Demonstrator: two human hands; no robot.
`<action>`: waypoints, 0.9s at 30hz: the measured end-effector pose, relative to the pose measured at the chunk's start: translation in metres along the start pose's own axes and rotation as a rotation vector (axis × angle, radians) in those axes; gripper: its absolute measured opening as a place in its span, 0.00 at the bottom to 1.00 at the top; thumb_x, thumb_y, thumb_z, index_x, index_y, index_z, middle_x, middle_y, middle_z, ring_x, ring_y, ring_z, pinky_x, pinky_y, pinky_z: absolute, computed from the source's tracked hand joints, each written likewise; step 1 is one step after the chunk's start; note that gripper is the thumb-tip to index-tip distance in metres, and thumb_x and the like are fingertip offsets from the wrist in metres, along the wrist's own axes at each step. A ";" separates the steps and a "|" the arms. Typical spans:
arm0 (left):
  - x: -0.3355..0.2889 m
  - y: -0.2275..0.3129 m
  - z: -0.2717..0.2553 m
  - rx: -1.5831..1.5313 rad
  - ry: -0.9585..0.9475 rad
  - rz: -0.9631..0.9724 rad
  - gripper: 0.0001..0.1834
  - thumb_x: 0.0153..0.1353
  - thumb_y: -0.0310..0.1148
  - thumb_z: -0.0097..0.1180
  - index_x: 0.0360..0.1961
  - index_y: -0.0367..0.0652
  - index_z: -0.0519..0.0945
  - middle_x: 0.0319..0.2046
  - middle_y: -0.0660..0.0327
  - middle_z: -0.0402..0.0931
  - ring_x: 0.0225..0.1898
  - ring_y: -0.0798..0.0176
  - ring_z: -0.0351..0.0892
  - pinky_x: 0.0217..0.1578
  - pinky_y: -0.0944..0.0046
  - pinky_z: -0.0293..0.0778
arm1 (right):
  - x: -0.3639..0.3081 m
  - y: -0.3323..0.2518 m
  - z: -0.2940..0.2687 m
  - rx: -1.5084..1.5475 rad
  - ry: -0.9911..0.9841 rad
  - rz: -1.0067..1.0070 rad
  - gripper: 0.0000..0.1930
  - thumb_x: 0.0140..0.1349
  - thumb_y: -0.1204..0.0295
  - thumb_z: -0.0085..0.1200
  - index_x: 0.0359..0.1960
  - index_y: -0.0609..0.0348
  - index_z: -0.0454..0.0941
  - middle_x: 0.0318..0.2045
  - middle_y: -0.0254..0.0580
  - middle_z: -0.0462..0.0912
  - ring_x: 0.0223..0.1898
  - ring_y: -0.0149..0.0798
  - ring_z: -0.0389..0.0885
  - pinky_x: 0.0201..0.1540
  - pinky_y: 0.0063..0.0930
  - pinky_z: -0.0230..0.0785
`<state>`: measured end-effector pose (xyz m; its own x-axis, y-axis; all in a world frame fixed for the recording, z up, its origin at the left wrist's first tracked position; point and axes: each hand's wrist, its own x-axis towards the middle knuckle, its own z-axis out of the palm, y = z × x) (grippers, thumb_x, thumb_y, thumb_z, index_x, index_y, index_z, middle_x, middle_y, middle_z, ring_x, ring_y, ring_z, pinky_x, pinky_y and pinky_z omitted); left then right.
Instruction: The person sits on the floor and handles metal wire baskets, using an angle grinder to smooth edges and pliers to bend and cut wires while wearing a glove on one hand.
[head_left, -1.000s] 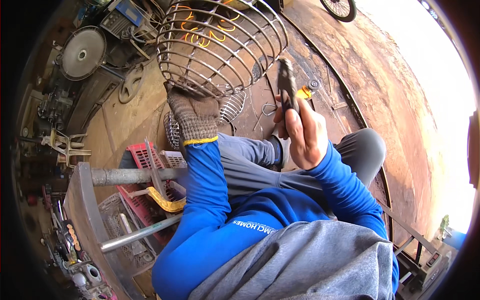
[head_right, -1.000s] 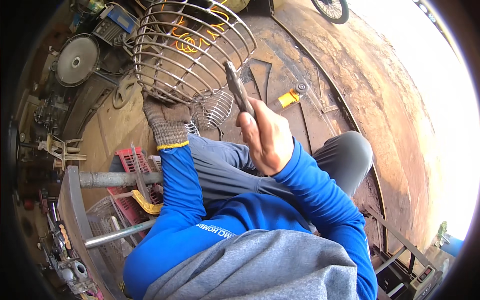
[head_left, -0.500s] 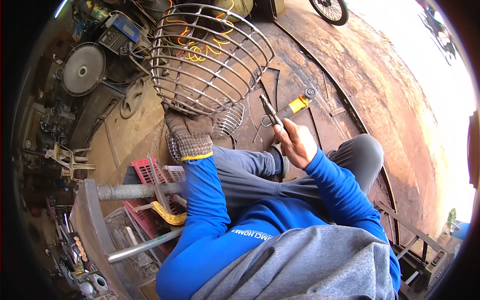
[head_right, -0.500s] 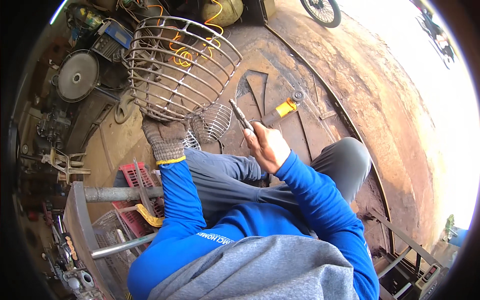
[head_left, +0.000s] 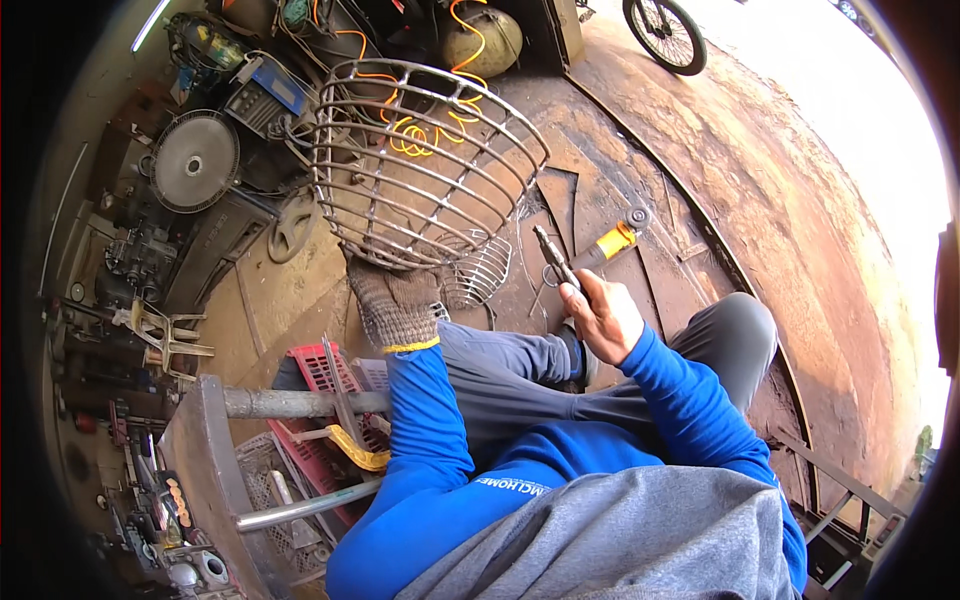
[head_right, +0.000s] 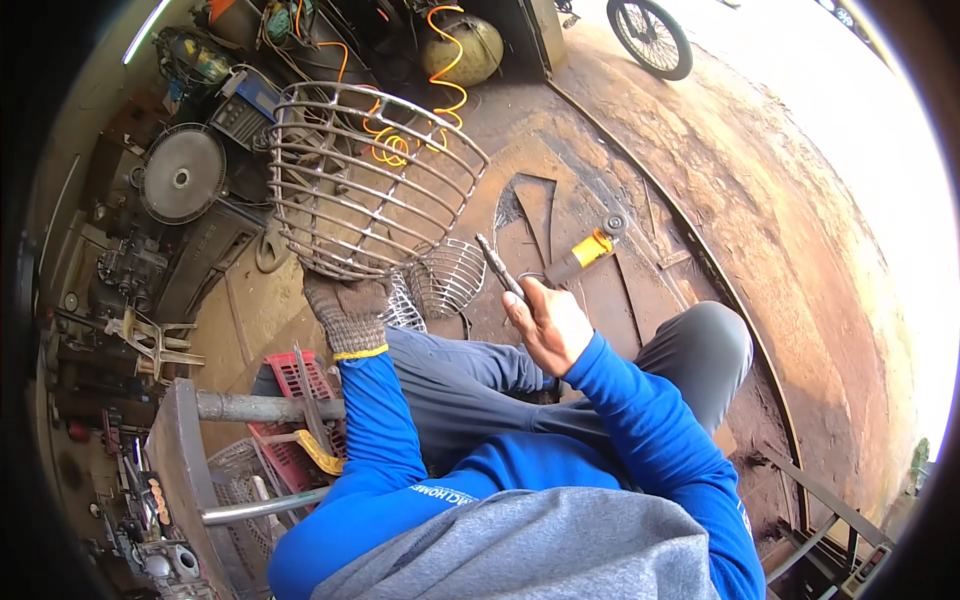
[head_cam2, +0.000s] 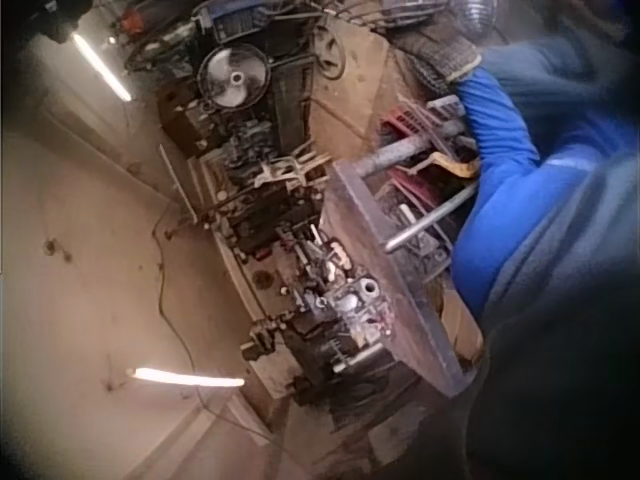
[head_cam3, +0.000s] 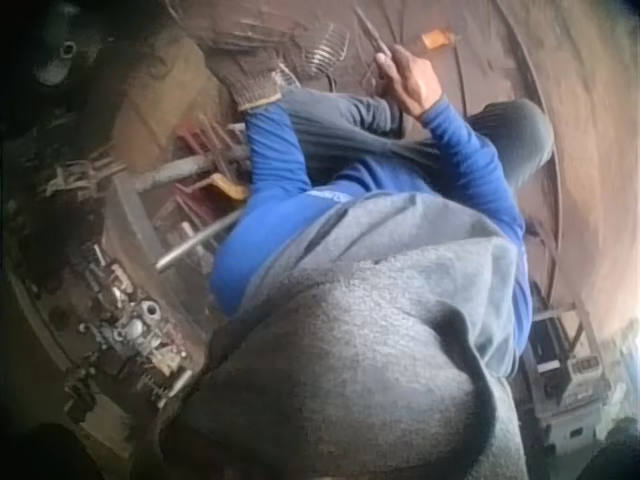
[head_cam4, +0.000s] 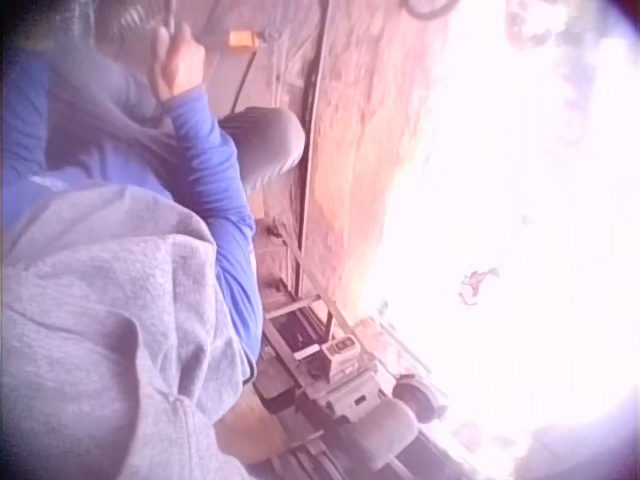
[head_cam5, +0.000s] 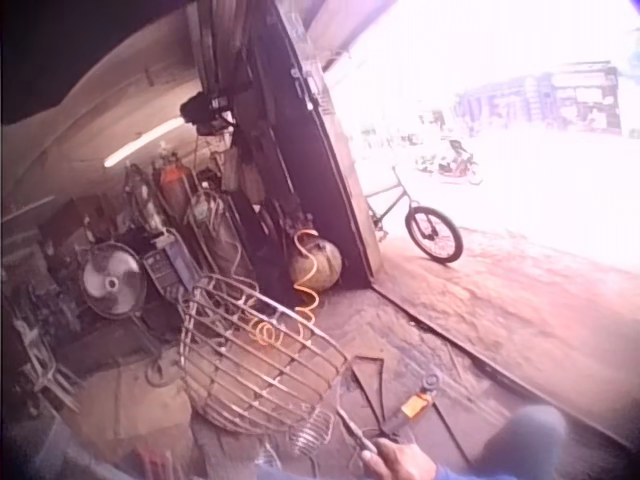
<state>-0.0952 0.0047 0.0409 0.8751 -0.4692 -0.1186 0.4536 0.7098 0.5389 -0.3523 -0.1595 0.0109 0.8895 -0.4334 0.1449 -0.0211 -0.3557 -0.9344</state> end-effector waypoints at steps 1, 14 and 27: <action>-0.005 -0.003 0.007 0.002 0.002 0.015 0.30 0.64 0.62 0.42 0.54 0.53 0.79 0.48 0.60 0.82 0.42 0.54 0.81 0.36 0.43 0.79 | -0.001 0.001 -0.002 -0.011 -0.003 0.010 0.15 0.71 0.63 0.47 0.32 0.65 0.68 0.21 0.60 0.73 0.28 0.64 0.76 0.30 0.47 0.66; 0.003 0.006 -0.006 0.060 0.010 0.006 0.34 0.57 0.68 0.47 0.55 0.57 0.78 0.49 0.62 0.81 0.44 0.54 0.80 0.32 0.45 0.76 | -0.005 -0.007 -0.009 -0.026 0.034 -0.011 0.15 0.69 0.63 0.51 0.38 0.67 0.74 0.21 0.58 0.75 0.25 0.58 0.78 0.31 0.42 0.69; -0.035 -0.002 0.039 0.064 -0.070 0.129 0.48 0.55 0.77 0.44 0.67 0.55 0.69 0.68 0.55 0.65 0.64 0.37 0.65 0.56 0.19 0.61 | -0.017 -0.012 -0.020 -0.030 0.073 -0.042 0.15 0.68 0.63 0.52 0.38 0.68 0.75 0.21 0.57 0.77 0.25 0.54 0.80 0.30 0.40 0.70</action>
<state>-0.1328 -0.0008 0.0764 0.9103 -0.4137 0.0120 0.3251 0.7327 0.5980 -0.3764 -0.1643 0.0256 0.8542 -0.4764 0.2081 0.0010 -0.3988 -0.9170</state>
